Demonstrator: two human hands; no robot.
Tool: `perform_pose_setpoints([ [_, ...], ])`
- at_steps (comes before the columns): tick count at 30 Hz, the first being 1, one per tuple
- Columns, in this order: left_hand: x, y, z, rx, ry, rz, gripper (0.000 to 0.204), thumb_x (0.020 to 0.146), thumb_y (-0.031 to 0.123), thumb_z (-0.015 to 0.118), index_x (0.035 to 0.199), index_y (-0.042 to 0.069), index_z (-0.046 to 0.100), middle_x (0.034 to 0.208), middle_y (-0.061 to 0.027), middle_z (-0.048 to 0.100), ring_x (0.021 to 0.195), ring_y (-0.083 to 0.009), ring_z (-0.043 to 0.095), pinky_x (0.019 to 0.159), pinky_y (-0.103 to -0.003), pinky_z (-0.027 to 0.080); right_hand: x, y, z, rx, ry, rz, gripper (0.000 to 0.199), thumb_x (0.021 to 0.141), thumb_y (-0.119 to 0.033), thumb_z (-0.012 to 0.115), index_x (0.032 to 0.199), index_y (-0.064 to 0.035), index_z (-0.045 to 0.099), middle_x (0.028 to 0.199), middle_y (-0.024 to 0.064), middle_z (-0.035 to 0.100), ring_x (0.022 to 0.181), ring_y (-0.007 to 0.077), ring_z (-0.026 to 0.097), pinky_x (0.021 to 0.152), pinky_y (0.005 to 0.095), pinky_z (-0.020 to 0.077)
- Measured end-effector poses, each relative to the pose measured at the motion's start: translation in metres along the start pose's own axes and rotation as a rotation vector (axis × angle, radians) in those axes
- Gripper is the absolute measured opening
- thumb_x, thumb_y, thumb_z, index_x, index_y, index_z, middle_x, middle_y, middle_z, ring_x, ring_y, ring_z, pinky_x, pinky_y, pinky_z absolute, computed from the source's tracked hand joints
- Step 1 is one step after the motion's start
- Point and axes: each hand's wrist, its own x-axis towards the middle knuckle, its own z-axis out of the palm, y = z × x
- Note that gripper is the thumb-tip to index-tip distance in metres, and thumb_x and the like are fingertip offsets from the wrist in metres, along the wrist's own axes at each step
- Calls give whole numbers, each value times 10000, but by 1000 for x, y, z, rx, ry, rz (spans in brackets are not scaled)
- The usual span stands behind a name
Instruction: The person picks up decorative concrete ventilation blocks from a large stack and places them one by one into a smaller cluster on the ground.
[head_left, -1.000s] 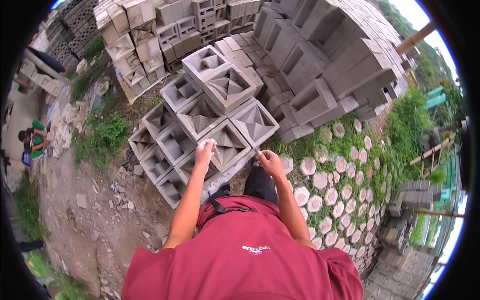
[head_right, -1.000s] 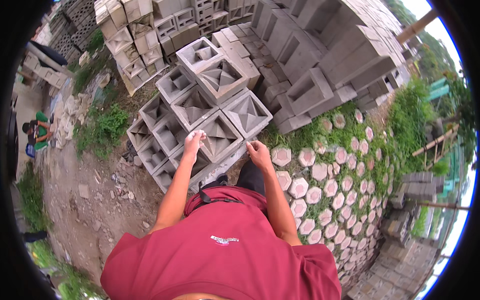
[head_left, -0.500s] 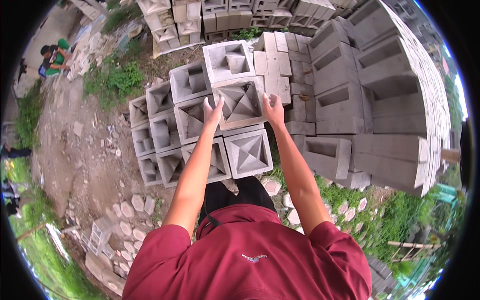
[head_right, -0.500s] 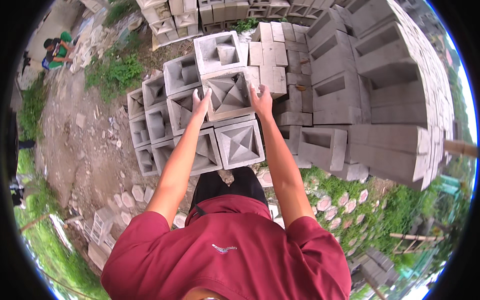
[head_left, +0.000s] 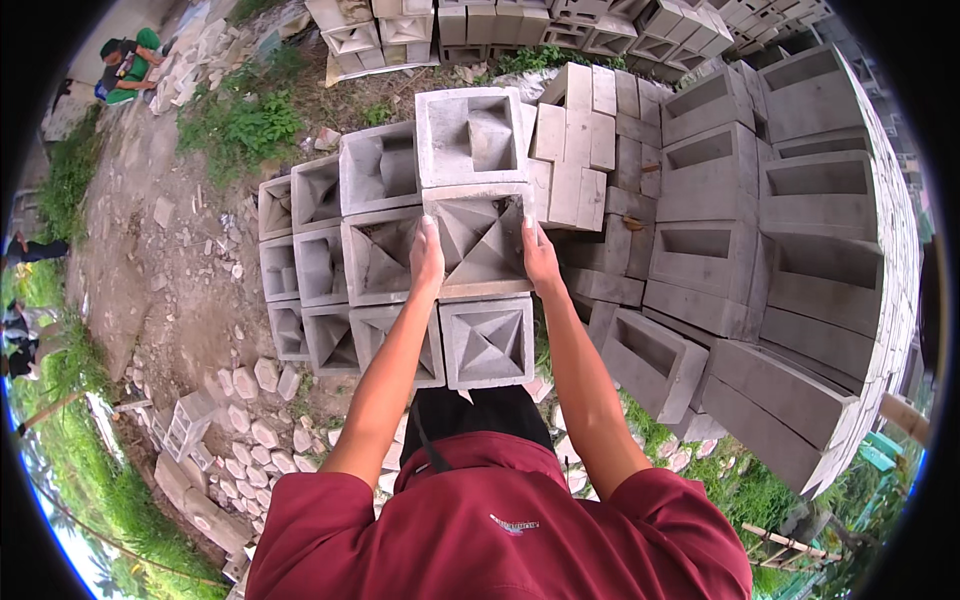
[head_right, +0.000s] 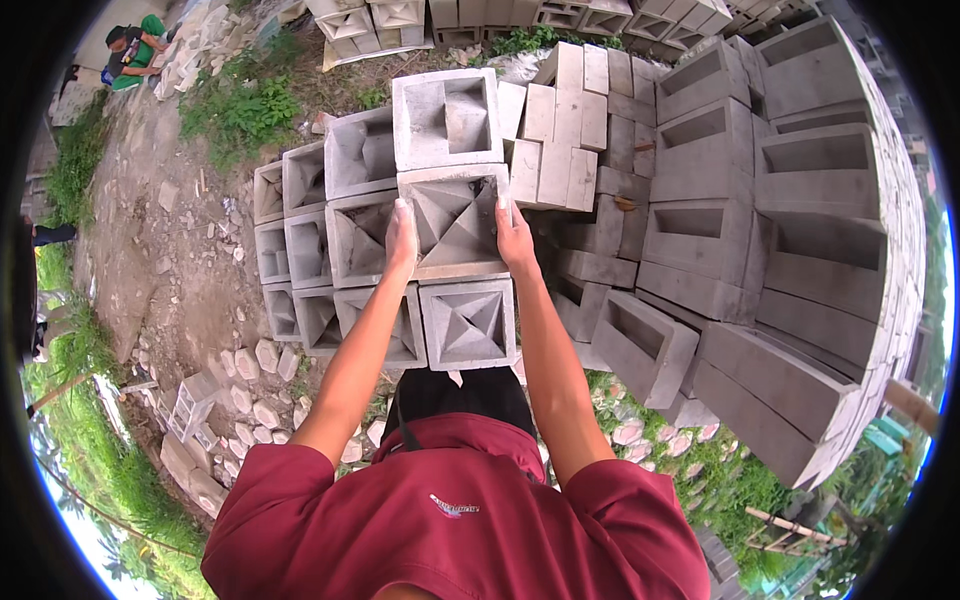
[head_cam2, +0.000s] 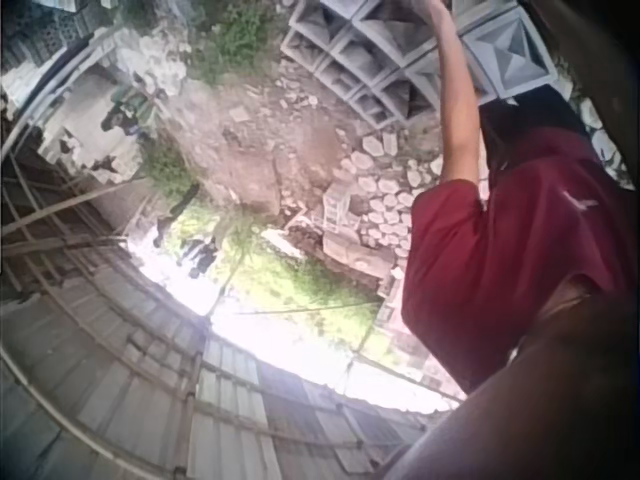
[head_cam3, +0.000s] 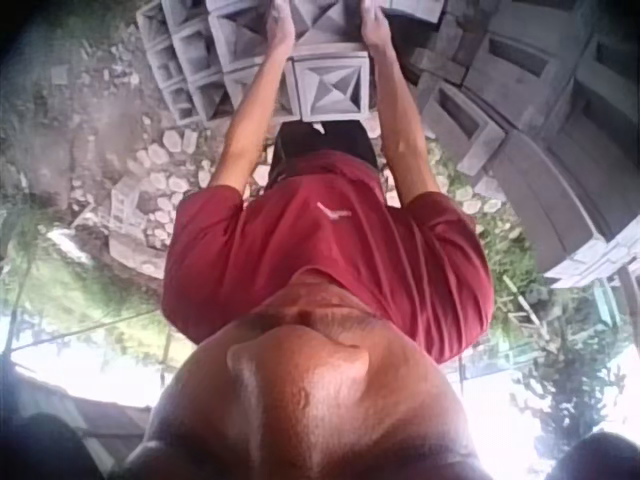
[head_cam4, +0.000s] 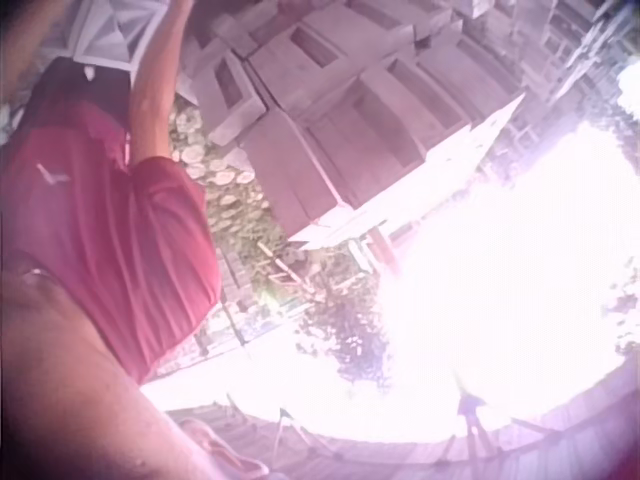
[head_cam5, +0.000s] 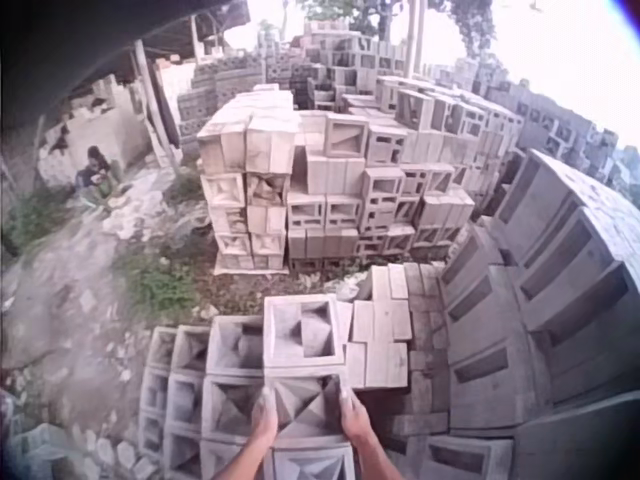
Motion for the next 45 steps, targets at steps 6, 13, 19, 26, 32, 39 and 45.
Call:
perform_pose_setpoints([
  [6,33,-74,-30,-492,-317,-42,840,901,639,206,1406,-32,188,1472,-115,209,1364,-208,160,1111,-304,90,-2,-4,6,321,-57,-53,660,957,-501,290,1358,19,346,1345,126,417,1231,191,382,1035,291,267],
  [13,21,-45,-15,-303,-189,-201,997,814,760,161,1417,-34,122,1497,-139,113,1383,-231,82,1112,-345,53,6,5,-10,436,-209,277,936,807,-717,384,1384,15,294,1382,152,370,1250,260,375,1022,366,317],
  [19,-21,-65,-38,-496,-256,-132,1012,806,768,116,1419,-37,92,1501,-144,83,1387,-229,64,1112,-334,44,-45,-15,-9,354,-288,102,773,905,-602,314,1403,-13,265,1404,122,341,1262,241,360,1055,344,257],
  [26,-106,-27,-76,-777,-264,-43,943,827,745,139,1434,24,149,1495,-105,151,1379,-212,121,1113,-330,82,-121,3,-11,417,-334,-66,555,953,-396,382,1352,-10,360,1308,82,452,1194,186,425,1018,321,307],
  [32,-175,-40,-142,-587,-52,-361,905,838,717,273,1432,41,183,1477,-93,220,1352,-207,212,1097,-324,144,-174,30,15,233,-315,-54,579,904,-336,499,1351,9,370,1300,80,468,1210,171,411,1029,292,277],
  [39,-255,-58,-245,-1177,39,-171,701,881,602,385,1256,18,483,1216,-104,545,1091,-220,530,945,-358,407,-259,7,95,486,-592,27,612,948,-426,359,1363,23,322,1365,118,403,1252,224,385,1056,339,270],
  [45,-318,-137,-342,-1248,489,-84,541,921,455,432,1221,11,505,1157,-90,582,1034,-209,555,920,-348,422,-322,-7,213,350,-868,3,661,961,-471,285,1370,48,286,1392,151,367,1270,246,370,1059,347,278],
])
